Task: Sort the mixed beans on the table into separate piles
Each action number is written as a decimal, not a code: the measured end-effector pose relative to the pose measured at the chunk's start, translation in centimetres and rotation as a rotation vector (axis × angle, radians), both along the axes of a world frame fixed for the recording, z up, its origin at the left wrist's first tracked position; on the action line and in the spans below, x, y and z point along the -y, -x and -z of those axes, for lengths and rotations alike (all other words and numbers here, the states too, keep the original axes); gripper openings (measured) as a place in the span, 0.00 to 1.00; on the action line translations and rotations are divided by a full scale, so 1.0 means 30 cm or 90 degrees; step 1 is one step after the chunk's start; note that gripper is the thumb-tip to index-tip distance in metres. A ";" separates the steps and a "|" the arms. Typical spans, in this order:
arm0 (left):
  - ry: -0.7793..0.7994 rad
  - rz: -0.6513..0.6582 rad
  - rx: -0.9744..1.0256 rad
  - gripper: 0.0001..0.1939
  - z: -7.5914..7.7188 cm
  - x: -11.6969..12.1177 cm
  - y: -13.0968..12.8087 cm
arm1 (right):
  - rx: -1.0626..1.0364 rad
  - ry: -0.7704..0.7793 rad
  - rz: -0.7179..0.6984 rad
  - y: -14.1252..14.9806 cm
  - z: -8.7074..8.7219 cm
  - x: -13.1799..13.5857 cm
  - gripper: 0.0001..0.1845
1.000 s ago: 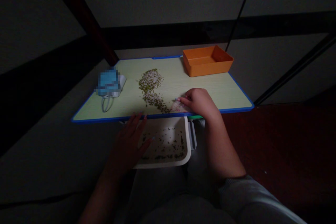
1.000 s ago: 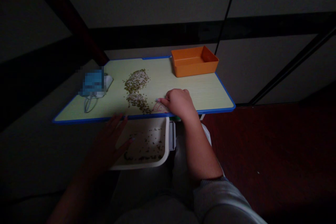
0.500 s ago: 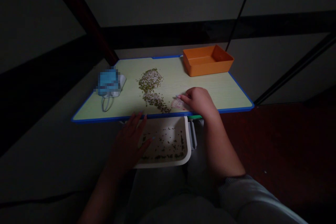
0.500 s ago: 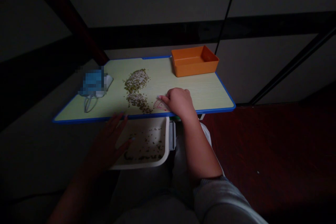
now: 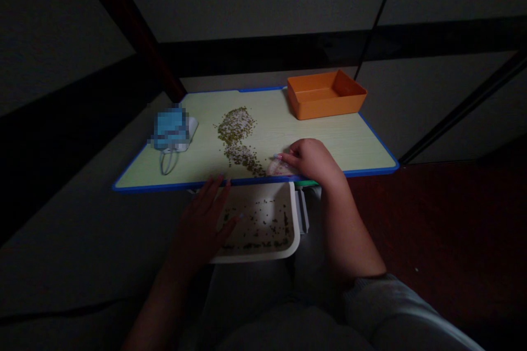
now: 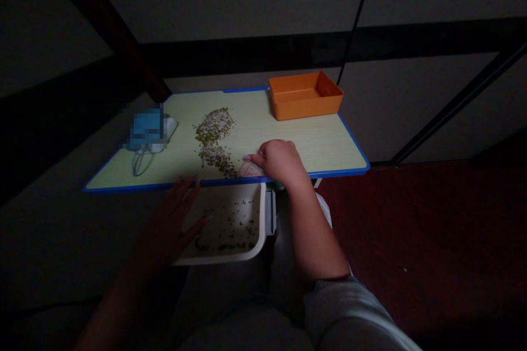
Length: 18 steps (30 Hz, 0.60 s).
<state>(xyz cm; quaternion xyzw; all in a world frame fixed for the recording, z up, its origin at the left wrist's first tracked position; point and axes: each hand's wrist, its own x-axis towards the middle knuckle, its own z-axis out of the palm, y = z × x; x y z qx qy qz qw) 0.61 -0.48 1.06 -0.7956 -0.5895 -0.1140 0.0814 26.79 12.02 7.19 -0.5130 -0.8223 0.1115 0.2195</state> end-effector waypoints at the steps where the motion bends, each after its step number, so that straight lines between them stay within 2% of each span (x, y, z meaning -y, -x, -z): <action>1: 0.000 -0.003 -0.001 0.38 0.001 0.000 0.001 | -0.003 0.003 -0.002 -0.001 0.001 -0.001 0.24; 18: -0.010 0.002 -0.001 0.38 0.003 -0.001 0.001 | -0.040 0.023 0.003 -0.020 0.000 0.003 0.23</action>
